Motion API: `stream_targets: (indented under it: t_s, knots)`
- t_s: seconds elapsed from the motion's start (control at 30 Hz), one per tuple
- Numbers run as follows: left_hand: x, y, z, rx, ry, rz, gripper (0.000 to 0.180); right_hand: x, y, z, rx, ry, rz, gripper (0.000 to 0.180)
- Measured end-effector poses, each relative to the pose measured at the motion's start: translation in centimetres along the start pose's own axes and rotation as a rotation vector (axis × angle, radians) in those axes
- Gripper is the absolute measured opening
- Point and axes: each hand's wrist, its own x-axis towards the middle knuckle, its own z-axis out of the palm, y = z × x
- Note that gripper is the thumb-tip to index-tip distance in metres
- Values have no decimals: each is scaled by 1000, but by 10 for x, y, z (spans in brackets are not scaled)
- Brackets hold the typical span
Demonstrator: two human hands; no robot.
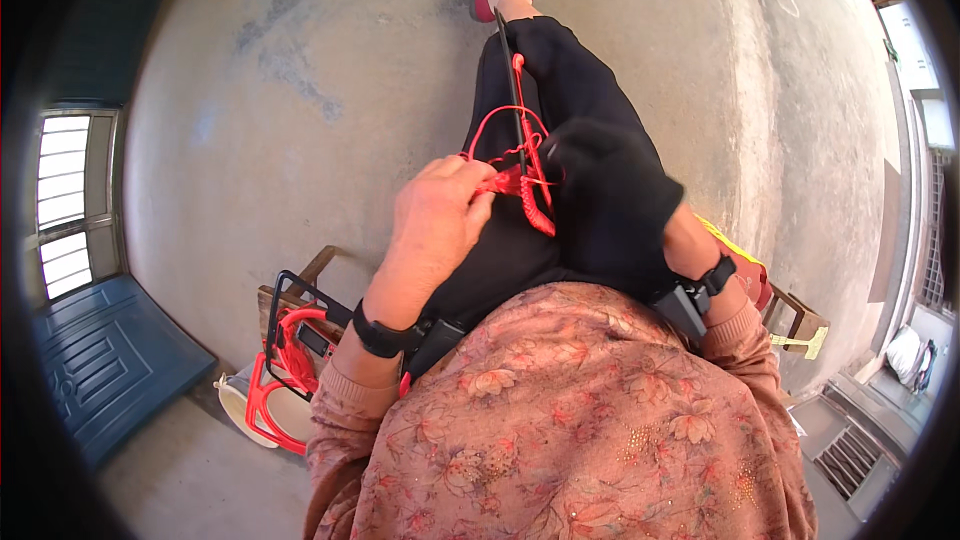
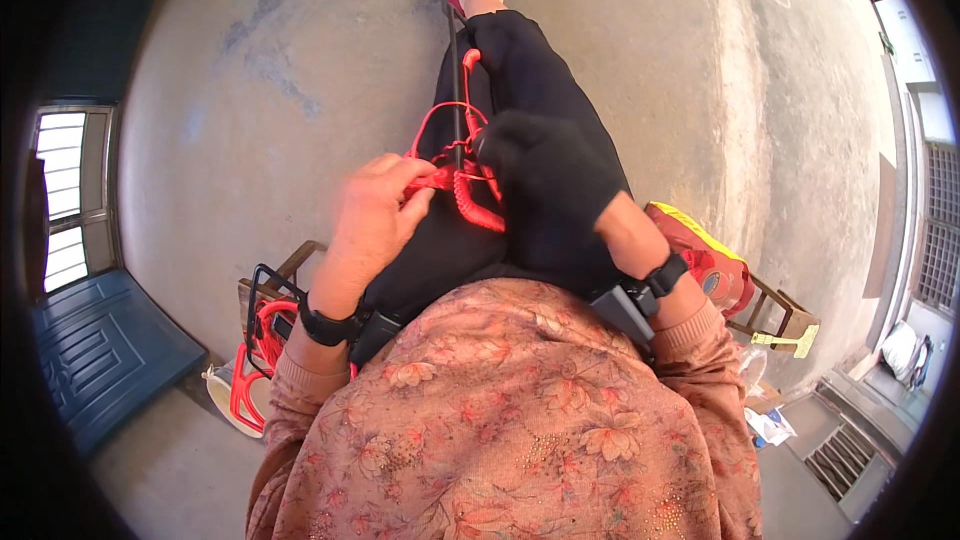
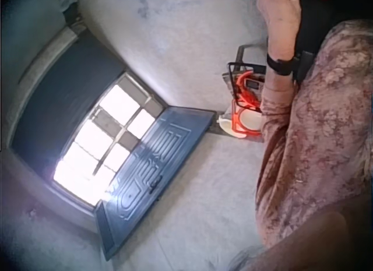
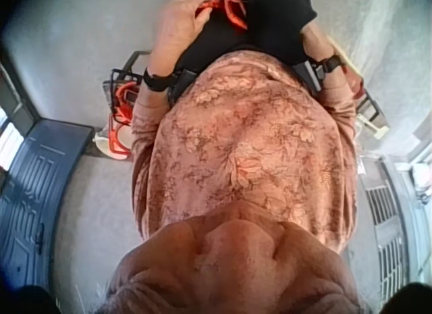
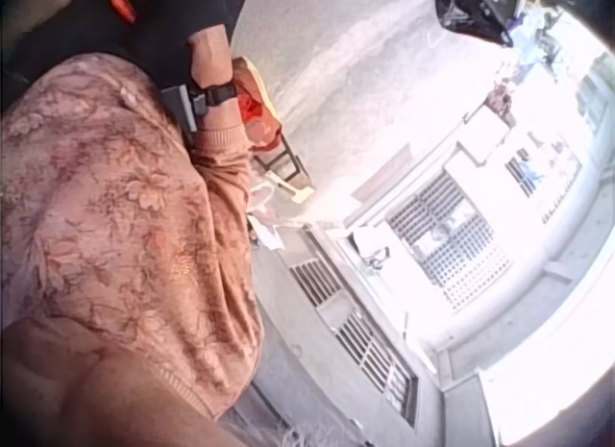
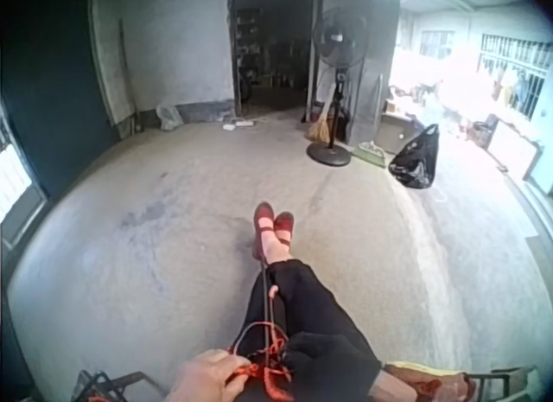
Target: Wrapping a length of red twine or string around a structural furniture component while seated.
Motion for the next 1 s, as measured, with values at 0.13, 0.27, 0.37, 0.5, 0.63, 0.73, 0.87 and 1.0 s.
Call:
stream_targets:
  t_s: [0.13,0.27,0.37,0.5,0.63,0.73,0.87,1.0]
  knots:
    - [5,2,15,-6,10,62,16,0,17,18,-589,-145,-166,19]
    - [6,0,16,-155,36,-67,15,4,16,9,-670,-160,-209,20]
    - [9,3,13,-198,13,-147,17,2,13,5,-512,-165,-116,20]
    - [5,-1,19,-384,24,-267,21,0,14,6,-454,-113,-131,20]
    - [4,3,6,-616,178,-387,31,-4,28,-39,416,38,102,28]
    - [-5,9,-13,-937,-82,-351,50,-21,-17,-60,-172,363,-163,29]
    - [-3,31,-14,-1486,-488,-350,72,-39,-15,-64,148,353,-148,26]
    - [6,45,1,-2050,-394,-451,61,-69,-17,-36,241,219,11,25]
